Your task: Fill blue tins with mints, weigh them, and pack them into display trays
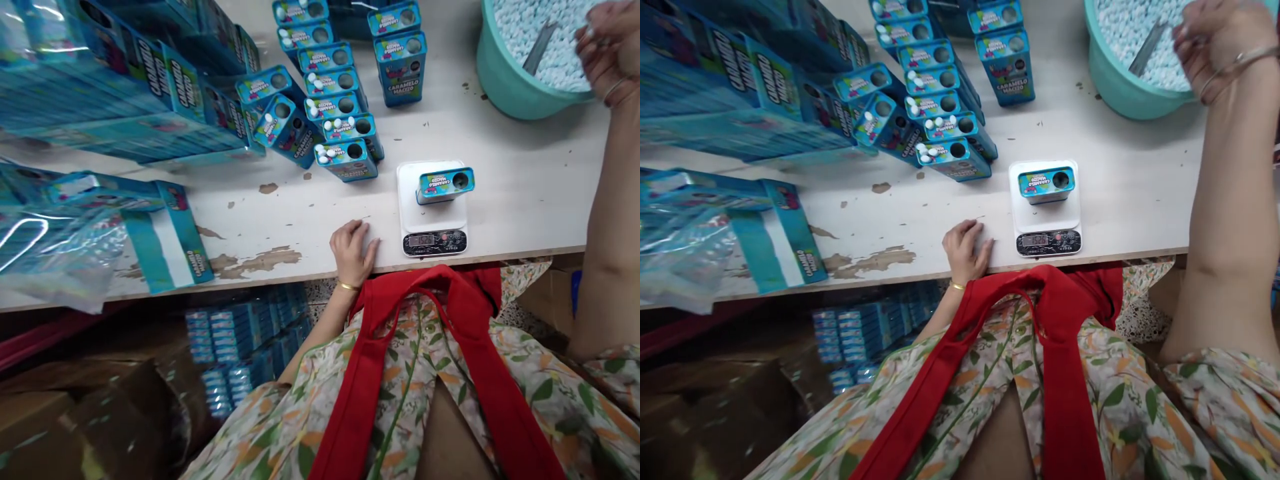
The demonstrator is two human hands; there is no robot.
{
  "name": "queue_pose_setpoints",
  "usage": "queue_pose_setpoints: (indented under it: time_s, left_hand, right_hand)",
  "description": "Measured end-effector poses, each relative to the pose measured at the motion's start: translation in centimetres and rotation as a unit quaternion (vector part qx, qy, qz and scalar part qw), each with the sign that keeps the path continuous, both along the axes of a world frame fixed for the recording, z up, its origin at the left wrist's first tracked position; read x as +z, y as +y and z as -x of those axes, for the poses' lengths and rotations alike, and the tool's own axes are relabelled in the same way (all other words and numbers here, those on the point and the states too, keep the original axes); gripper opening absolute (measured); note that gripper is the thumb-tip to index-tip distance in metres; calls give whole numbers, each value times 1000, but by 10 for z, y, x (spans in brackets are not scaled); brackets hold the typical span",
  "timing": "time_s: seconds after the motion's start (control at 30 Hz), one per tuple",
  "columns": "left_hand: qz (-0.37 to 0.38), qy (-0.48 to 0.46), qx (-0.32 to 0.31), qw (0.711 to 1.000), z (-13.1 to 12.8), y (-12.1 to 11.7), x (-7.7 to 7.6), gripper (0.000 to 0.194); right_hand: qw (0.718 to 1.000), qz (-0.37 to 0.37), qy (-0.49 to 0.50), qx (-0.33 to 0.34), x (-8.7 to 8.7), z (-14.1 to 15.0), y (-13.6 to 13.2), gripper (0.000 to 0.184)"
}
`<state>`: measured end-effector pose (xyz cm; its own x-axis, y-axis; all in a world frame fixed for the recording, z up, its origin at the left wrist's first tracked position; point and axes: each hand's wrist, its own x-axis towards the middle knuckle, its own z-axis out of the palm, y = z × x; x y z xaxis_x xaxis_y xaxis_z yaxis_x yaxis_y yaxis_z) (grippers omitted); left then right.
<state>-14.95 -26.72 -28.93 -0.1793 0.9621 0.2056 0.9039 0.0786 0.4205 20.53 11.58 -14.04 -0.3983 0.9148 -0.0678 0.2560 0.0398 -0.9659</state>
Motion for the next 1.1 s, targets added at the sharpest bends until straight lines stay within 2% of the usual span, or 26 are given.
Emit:
queue_pose_setpoints:
  time_s: [0.03,0.1,0.2,0.3,0.4,0.53,0.67,0.73,0.8,0.9,1.0,1.1]
  left_hand:
    - [-1,1,-1,1000,0,0,-1,42]
    - [-6,1,-6,1000,1,1,-2,42]
    - [-12,-7,-11,1000,1,1,-4,42]
    - [-21,-14,-15,1000,0,2,-4,40]
    - [-21,-20,-15,999,-1,2,-3,39]
    - [-10,-34,-12,999,-2,2,-2,39]
    - [-24,-36,-16,999,-2,3,-2,39]
    - [-29,-34,-17,999,-2,3,-2,38]
    - [-27,-35,-16,999,-2,3,-2,39]
    - [-13,-29,-14,999,-1,2,-3,40]
    - [-20,-12,-13,1000,-1,2,-3,40]
    - [-31,-2,-14,999,-2,2,-3,40]
  right_hand:
    - [999,9,9,-43,6,6,-18,24]
    - [996,25,8,-81,16,23,-67,20]
    - [999,22,-41,-19,26,54,-138,10]
    - [991,-4,-124,41,28,73,-173,5]
    - [980,-52,-183,65,21,80,-179,9]
    - [970,-104,-206,73,12,81,-179,10]
    - [954,-149,-244,86,18,84,-185,18]
    - [958,-153,-231,72,23,85,-188,17]
    - [976,-118,-179,37,27,83,-188,14]
    - [999,-9,-42,-32,24,71,-185,8]
    - [988,104,71,-94,5,47,-185,23]
    - [964,211,80,-138,-26,21,-194,31]
